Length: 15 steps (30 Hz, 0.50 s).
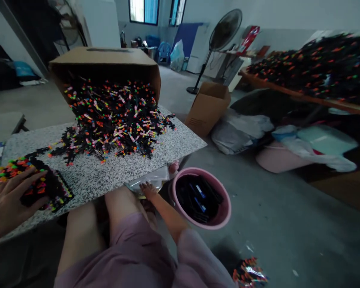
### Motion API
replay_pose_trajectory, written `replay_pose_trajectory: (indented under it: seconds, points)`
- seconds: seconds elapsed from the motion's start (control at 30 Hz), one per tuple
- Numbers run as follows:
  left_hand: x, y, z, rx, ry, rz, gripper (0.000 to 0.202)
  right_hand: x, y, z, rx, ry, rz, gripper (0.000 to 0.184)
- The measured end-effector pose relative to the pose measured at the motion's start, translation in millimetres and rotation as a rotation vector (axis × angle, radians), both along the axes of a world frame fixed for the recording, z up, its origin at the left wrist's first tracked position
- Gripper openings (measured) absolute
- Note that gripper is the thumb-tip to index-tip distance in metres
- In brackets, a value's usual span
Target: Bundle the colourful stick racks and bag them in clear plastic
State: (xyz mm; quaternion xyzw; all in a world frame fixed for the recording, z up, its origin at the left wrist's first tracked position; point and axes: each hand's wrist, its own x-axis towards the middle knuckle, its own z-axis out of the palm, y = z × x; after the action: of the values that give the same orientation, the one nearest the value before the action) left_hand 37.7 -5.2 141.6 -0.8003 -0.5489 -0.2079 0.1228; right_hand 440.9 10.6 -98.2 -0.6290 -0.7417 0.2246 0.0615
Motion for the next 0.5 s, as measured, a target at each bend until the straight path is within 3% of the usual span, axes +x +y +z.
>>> replay_pose_trajectory:
  seconds: [0.13, 0.33, 0.5]
  points:
    - [-2, 1, 3.6, 0.011, 0.046, -0.029, 0.06, -2, 16, -10.9, -0.002, 0.025, 0.027, 0.024]
    - [-6, 10, 1.5, 0.003, 0.069, -0.016, 0.06, 25, 12, -26.3, -0.042, 0.039, 0.08, 0.025]
    - [1, 16, 1.5, 0.007, 0.05, 0.011, 0.055, 20, 23, -31.5, -0.094, -0.011, 0.148, 0.034]
